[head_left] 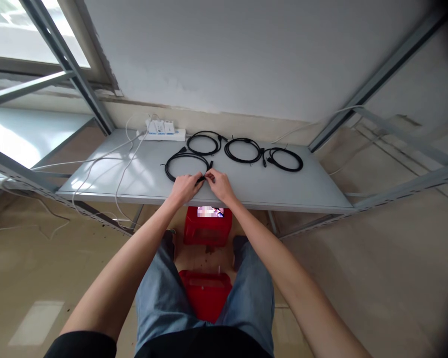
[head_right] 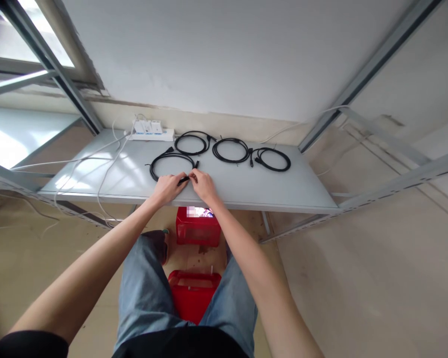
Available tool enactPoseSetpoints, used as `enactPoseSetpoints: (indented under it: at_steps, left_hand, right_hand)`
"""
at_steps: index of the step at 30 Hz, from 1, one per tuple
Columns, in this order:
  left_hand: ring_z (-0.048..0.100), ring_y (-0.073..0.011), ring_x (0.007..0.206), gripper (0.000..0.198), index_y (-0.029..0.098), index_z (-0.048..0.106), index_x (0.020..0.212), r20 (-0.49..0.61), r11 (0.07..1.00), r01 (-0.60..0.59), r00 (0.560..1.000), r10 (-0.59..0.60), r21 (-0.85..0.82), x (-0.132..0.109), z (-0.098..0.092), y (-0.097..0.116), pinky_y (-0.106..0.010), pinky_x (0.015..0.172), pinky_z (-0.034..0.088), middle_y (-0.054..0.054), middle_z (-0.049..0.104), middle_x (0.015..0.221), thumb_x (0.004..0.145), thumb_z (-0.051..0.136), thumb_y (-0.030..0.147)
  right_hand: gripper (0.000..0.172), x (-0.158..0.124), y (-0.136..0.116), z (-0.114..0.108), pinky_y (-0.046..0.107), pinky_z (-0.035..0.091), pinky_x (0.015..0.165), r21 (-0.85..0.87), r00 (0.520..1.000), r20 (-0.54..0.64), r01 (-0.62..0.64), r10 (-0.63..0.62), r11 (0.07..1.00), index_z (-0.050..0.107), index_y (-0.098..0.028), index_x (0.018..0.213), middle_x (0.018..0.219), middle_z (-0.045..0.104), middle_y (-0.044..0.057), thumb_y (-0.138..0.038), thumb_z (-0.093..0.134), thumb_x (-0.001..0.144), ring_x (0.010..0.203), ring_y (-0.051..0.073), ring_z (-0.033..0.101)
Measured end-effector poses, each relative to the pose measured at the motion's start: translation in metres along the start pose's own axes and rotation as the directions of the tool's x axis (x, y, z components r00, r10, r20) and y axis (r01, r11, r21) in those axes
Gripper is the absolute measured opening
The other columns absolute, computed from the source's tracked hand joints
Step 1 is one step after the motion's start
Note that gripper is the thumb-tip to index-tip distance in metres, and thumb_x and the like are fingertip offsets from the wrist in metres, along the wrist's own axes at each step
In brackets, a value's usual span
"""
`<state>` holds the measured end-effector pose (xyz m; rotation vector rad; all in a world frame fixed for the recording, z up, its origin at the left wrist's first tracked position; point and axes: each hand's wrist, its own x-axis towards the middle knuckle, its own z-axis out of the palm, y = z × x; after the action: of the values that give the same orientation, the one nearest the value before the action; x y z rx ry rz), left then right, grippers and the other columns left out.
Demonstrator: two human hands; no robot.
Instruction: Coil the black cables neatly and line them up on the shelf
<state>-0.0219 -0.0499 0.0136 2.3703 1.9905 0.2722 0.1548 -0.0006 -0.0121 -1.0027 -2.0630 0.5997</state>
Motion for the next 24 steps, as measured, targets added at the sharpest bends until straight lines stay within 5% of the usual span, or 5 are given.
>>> enactPoseSetpoints:
  at_steps: [12,24]
  left_hand:
    - [0.074,-0.0329,0.101,0.046,0.023,0.060,0.142,0.008,0.999,-0.018,1.000,0.018,0.031,-0.002,-0.001,-0.001,-0.037,0.083,0.047,-0.015,0.078,0.107,0.108,0.037,0.043]
    - [0.074,-0.0335,0.105,0.046,0.025,0.067,0.138,0.007,0.999,0.001,1.000,-0.001,0.033,-0.002,0.000,-0.001,-0.037,0.084,0.048,-0.015,0.079,0.114,0.108,0.038,0.043]
  right_hand:
    - [0.022,-0.008,-0.021,-0.005,0.029,0.045,0.074,-0.173,0.992,0.104,0.084,-0.066,0.981,0.059,-0.021,0.116,0.106,0.070,0.006,-0.018,0.057,0.094,0.086,0.021,0.062]
    - [0.017,-0.009,-0.025,-0.007,0.029,0.043,0.076,-0.322,0.986,0.163,0.098,-0.047,0.942,0.060,-0.023,0.119,0.115,0.073,0.008,-0.030,0.046,0.111,0.092,0.022,0.068]
